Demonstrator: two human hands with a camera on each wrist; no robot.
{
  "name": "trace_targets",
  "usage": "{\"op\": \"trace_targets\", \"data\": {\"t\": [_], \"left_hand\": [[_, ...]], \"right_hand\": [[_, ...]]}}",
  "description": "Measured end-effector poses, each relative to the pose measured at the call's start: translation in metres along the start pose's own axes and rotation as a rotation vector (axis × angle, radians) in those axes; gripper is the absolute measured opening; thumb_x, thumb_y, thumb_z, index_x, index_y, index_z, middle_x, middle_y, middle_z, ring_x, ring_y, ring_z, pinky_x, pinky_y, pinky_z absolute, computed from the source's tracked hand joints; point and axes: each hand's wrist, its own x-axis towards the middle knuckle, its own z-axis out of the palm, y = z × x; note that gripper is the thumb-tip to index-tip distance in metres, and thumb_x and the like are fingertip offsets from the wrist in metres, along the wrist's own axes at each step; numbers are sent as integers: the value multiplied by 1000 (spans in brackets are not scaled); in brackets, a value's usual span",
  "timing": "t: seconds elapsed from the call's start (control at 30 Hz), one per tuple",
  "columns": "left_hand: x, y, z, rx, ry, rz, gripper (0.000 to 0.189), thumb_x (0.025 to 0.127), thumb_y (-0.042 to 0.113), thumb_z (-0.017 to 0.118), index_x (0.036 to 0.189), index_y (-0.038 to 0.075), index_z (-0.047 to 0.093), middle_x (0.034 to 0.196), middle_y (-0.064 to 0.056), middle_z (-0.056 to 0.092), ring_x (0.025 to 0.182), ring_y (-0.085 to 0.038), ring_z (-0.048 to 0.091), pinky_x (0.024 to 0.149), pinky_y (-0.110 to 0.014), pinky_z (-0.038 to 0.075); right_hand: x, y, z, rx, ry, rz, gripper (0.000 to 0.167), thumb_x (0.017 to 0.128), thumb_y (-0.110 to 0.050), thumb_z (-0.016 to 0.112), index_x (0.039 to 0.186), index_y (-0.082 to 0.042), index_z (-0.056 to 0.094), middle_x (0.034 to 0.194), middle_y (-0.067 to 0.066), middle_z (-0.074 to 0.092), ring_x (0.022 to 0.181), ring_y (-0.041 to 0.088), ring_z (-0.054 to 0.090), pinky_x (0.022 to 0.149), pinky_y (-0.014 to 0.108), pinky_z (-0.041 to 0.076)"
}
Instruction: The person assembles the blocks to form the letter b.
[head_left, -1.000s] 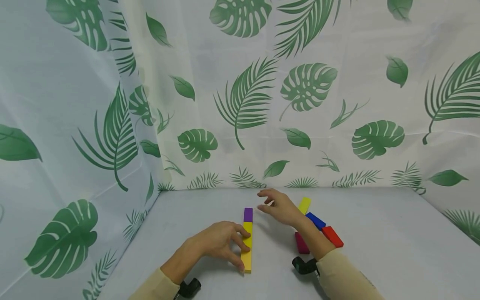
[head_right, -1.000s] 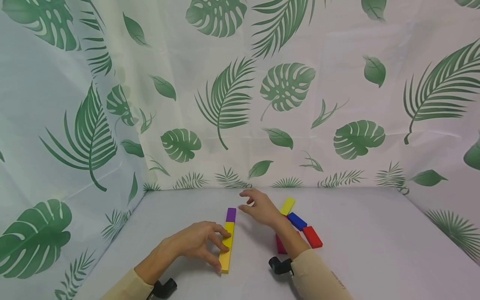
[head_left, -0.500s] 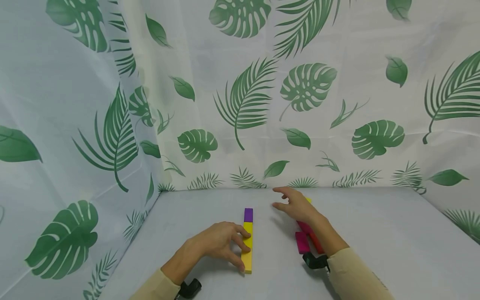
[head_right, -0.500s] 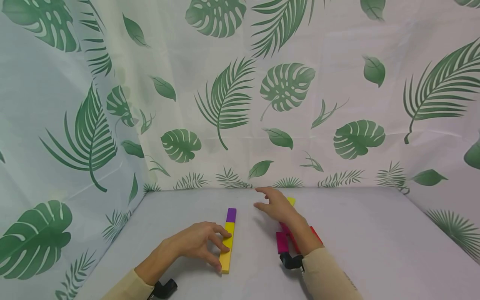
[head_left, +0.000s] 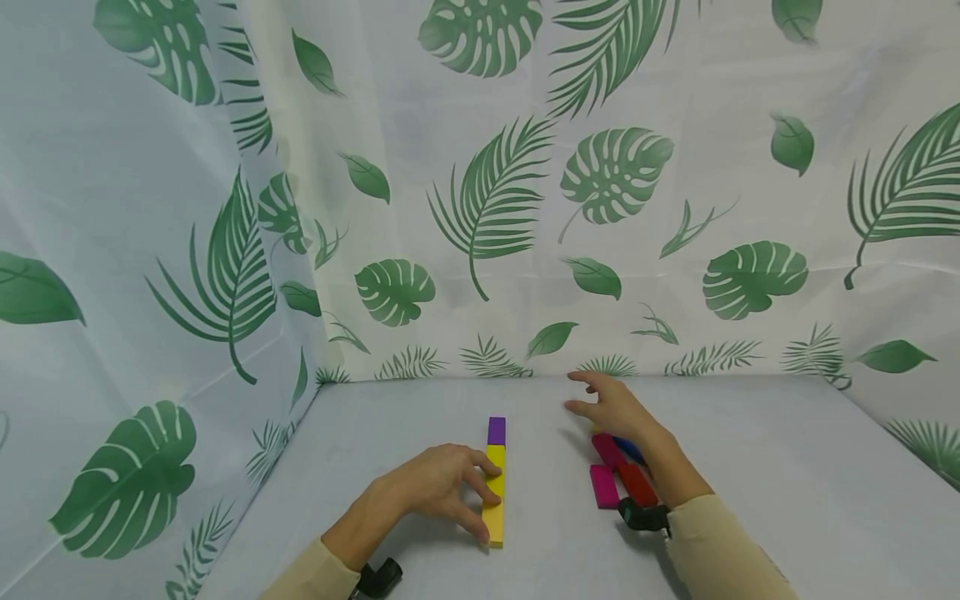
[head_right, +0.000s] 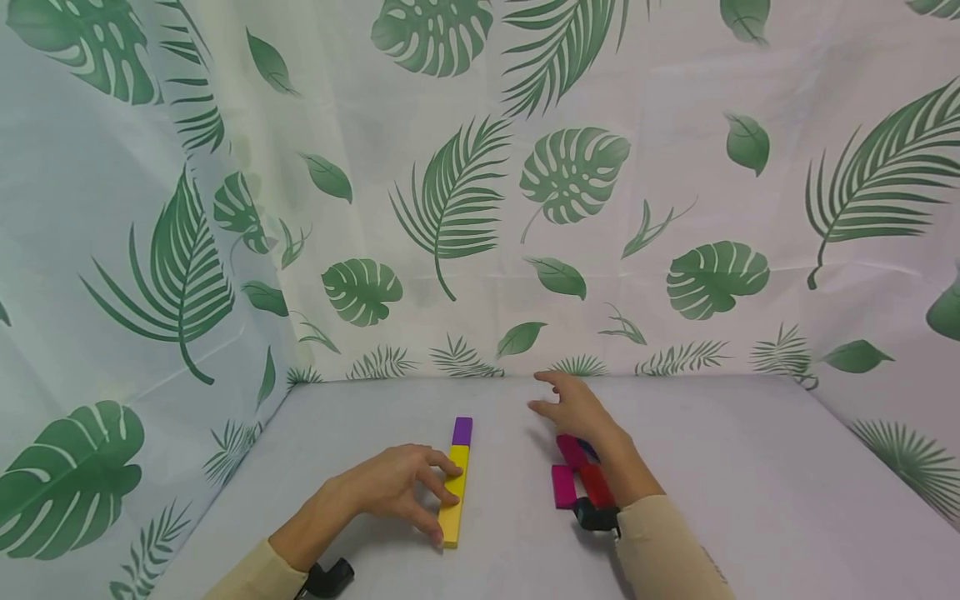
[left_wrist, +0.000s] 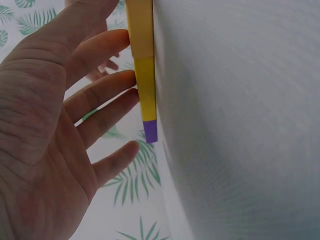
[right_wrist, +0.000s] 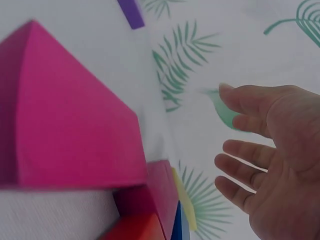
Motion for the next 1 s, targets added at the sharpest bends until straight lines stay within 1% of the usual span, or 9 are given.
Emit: {"op": "trace_targets", "data": {"t": [0.17, 0.27, 0.4, 0.5, 0.6, 0.7, 0.87, 1.0], "left_hand": [[1, -1, 1, -4, -8, -4, 47, 75, 66, 84, 111, 37, 81, 138, 12, 66, 132, -10, 59, 115, -39, 47], [1, -1, 1, -9, -11, -7, 47, 75, 66, 84, 112, 38, 81, 138, 13, 66, 132, -10, 59, 114, -39, 47], [1, -2, 1, -11, -14, -8, 47, 75, 66, 83, 112, 38, 81, 138, 13, 66, 132, -9, 58, 114, -39, 47], [1, -2, 1, -9, -15, -8, 47, 75, 66, 83, 112, 38, 81, 139, 13, 66, 132, -10, 58, 115, -39, 47], [1, -2, 1, -8, -16, -8, 47, 75, 66, 83, 112, 38, 81, 139, 13, 66, 133, -10, 58, 115, -39, 47], [1, -2, 2, -6, -13, -9, 47, 74, 67, 83, 112, 39, 81, 139, 14, 65, 133, -10, 58, 115, -39, 47], [1, -3, 2, -6, -11, -14, 47, 74, 67, 83, 112, 39, 81, 139, 14, 65, 134, -10, 58, 116, -40, 46], [1, -3, 2, -5, -13, -12, 47, 74, 67, 83, 112, 39, 81, 140, 14, 65, 134, -10, 58, 116, -40, 46]], "right_hand": [[-3, 8, -6, 13, 2, 15, 57, 100, -32, 70, 149, -6, 55, 149, 24, 55, 129, 47, 55, 99, 59, 54], [-5, 10, -9, 9, -5, 39, 57, 100, -32, 70, 148, -6, 55, 149, 26, 54, 129, 48, 54, 99, 59, 55], [-6, 14, -13, -8, -22, 95, 59, 99, -35, 70, 149, -7, 54, 150, 26, 52, 131, 47, 53, 100, 58, 55], [-6, 18, -14, -17, -36, 126, 61, 99, -36, 71, 150, -7, 54, 152, 26, 51, 132, 48, 52, 102, 60, 54], [-7, 20, -16, -31, -51, 140, 63, 98, -36, 71, 150, -6, 53, 152, 28, 50, 133, 49, 52, 102, 62, 53], [-9, 19, -19, -30, -62, 161, 63, 98, -33, 72, 150, -4, 53, 152, 30, 49, 133, 51, 51, 103, 64, 51], [-13, 19, -22, -37, -83, 202, 65, 94, -28, 76, 148, 1, 53, 147, 33, 52, 130, 51, 54, 103, 65, 51], [-15, 20, -22, -52, -101, 233, 65, 91, -25, 79, 144, 3, 56, 141, 32, 57, 123, 46, 58, 102, 63, 52]]}}
